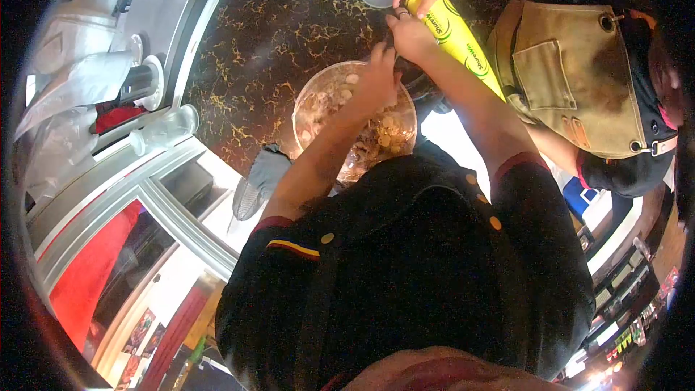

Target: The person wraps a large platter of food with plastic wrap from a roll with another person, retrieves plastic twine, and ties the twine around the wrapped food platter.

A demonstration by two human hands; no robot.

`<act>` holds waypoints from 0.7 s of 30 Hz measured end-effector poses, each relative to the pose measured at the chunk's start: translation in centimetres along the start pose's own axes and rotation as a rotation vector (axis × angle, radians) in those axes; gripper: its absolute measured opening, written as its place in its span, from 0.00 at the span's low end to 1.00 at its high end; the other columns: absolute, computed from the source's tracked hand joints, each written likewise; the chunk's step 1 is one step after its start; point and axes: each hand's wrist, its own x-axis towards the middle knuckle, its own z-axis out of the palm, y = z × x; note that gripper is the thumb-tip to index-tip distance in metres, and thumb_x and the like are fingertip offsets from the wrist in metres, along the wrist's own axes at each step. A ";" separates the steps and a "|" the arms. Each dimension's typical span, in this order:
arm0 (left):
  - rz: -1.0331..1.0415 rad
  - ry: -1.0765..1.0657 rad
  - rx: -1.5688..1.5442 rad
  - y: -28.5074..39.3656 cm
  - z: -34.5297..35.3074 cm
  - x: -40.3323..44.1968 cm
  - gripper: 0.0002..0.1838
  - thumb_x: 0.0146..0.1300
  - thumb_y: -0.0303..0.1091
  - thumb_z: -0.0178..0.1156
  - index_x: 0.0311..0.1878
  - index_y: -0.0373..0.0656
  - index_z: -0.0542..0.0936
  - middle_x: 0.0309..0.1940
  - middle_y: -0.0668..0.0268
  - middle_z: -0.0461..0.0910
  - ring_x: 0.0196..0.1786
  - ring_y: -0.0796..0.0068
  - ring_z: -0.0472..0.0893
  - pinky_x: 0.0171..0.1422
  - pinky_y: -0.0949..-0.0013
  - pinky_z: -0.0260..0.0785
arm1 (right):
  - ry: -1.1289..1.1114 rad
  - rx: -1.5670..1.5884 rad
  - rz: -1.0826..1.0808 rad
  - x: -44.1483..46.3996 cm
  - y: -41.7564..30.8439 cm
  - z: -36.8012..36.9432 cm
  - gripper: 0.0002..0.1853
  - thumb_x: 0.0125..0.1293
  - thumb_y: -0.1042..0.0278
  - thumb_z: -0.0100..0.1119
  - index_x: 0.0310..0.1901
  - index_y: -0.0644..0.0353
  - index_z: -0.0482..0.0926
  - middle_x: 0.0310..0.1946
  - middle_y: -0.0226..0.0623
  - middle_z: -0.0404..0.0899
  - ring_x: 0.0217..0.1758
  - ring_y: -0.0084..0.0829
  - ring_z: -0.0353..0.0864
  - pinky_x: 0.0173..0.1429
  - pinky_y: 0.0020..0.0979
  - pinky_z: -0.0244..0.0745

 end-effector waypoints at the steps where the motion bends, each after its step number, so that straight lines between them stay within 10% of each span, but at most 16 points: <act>1: 0.032 -0.104 0.116 0.6 0.1 -0.3 0.24 0.58 0.30 0.53 0.58 0.33 0.64 0.51 0.47 0.69 0.56 0.50 0.69 0.64 0.56 0.59 | 0.055 0.006 -0.055 -0.1 0.3 0.2 0.12 0.57 0.74 0.48 0.43 0.64 0.74 0.49 0.51 0.71 0.44 0.45 0.79 0.46 0.38 0.76; 8: 0.010 -0.373 0.359 1.1 0.6 -1.0 0.32 0.65 0.48 0.39 0.63 0.31 0.58 0.62 0.45 0.60 0.66 0.47 0.59 0.71 0.54 0.48 | -0.073 0.847 0.075 0.9 0.4 -4.0 0.16 0.56 0.75 0.48 0.47 0.61 0.75 0.38 0.50 0.78 0.37 0.51 0.79 0.42 0.42 0.75; 10: -0.113 -0.346 0.436 3.1 0.3 -1.6 0.37 0.65 0.55 0.34 0.66 0.30 0.55 0.66 0.46 0.56 0.69 0.47 0.53 0.72 0.49 0.37 | 0.242 0.274 0.102 -0.5 -3.2 -6.9 0.16 0.57 0.72 0.49 0.48 0.61 0.75 0.34 0.49 0.79 0.32 0.48 0.80 0.38 0.42 0.76; 16: -0.118 -0.206 0.595 3.0 2.8 -2.2 0.42 0.63 0.62 0.34 0.67 0.32 0.54 0.67 0.46 0.52 0.71 0.46 0.49 0.71 0.44 0.32 | 0.154 0.403 0.032 -5.4 -1.3 -0.2 0.15 0.57 0.68 0.47 0.44 0.66 0.76 0.40 0.58 0.76 0.46 0.51 0.76 0.52 0.40 0.71; 21: -0.141 -0.308 0.653 3.9 1.8 -2.5 0.43 0.62 0.63 0.35 0.67 0.33 0.53 0.69 0.46 0.49 0.72 0.48 0.47 0.71 0.45 0.33 | 0.133 0.448 0.406 -6.4 -1.4 0.5 0.22 0.63 0.61 0.45 0.53 0.69 0.68 0.46 0.61 0.73 0.51 0.54 0.72 0.57 0.44 0.66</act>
